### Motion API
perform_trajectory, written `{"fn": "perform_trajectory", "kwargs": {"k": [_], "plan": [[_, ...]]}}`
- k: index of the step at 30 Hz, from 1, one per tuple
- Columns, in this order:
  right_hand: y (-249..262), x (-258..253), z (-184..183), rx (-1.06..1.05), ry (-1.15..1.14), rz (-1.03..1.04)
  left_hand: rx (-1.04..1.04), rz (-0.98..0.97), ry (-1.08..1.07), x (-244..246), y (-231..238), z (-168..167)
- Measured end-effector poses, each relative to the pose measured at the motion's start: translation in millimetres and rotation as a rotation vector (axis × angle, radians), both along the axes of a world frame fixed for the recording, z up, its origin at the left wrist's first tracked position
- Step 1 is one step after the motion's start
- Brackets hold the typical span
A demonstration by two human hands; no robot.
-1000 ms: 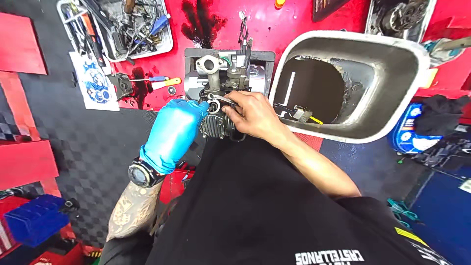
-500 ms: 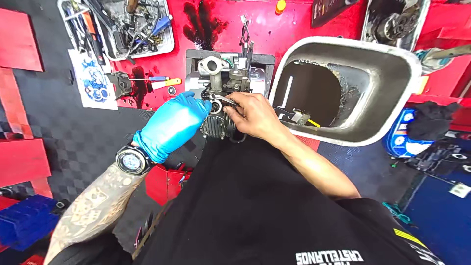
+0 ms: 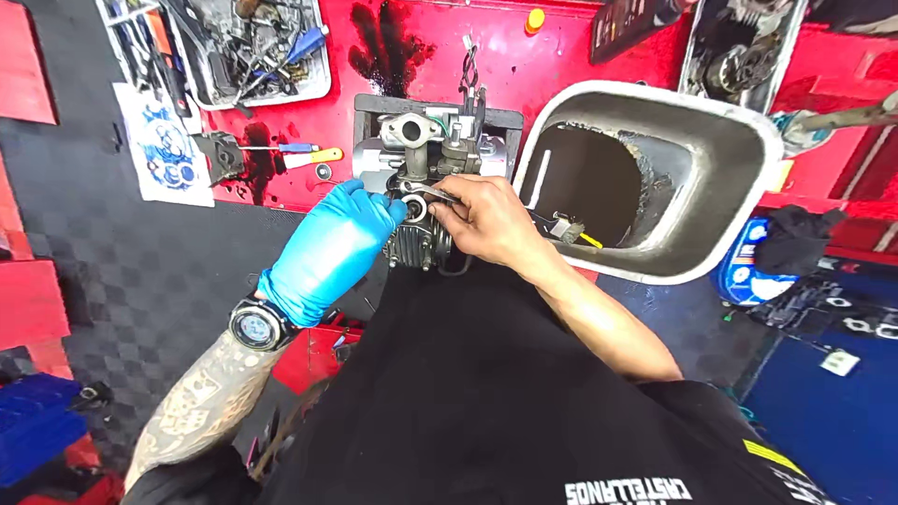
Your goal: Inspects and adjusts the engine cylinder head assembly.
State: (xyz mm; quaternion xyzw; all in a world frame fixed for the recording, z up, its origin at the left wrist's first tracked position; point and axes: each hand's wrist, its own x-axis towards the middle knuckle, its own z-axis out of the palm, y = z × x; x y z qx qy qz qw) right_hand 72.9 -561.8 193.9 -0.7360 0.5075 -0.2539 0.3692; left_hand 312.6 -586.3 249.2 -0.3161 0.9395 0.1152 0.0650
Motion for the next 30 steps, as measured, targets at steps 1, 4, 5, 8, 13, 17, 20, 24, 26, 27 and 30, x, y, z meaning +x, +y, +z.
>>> {"fn": "perform_trajectory", "kwargs": {"k": [1, 4, 5, 8, 13, 17, 20, 24, 26, 27, 30], "plan": [[-3.9, 1.6, 2.7, 0.0, 0.022, 0.027, -0.013, 0.036, 0.034, 0.5, 3.2, -1.3], [-14.3, 8.0, 15.0, 0.016, 0.103, 0.115, -0.035, 0.21, 0.193, 3.9, 11.8, 1.6], [-16.0, 9.9, 19.2, 0.02, 0.124, 0.141, -0.016, 0.3, 0.244, 5.9, 16.5, 3.5], [-23.3, 18.6, 28.9, 0.035, 0.218, 0.203, 0.04, 0.664, 0.432, 7.7, 38.8, -9.2], [-22.5, 35.6, 37.3, -0.015, 0.438, 0.198, -0.065, 1.09, 0.997, -38.8, 76.1, -76.7], [-22.0, 43.3, 37.4, -0.037, 0.473, 0.212, -0.158, 1.127, 1.178, -57.0, 70.8, -96.7], [-25.5, 41.8, 36.2, -0.005, 0.427, 0.208, -0.204, 1.153, 1.21, -61.2, 64.2, -103.0], [-27.5, 45.0, 35.8, 0.05, 0.439, 0.18, -0.19, 1.186, 1.226, -61.5, 63.5, -104.2], [-28.0, 48.0, 36.8, 0.029, 0.471, 0.181, -0.173, 1.187, 1.238, -61.3, 63.6, -103.3], [-28.2, 49.0, 37.5, 0.019, 0.483, 0.183, -0.168, 1.186, 1.244, -61.2, 63.4, -103.1], [-29.3, 49.4, 39.6, 0.03, 0.483, 0.186, -0.152, 1.182, 1.252, -60.4, 63.4, -103.2]]}}
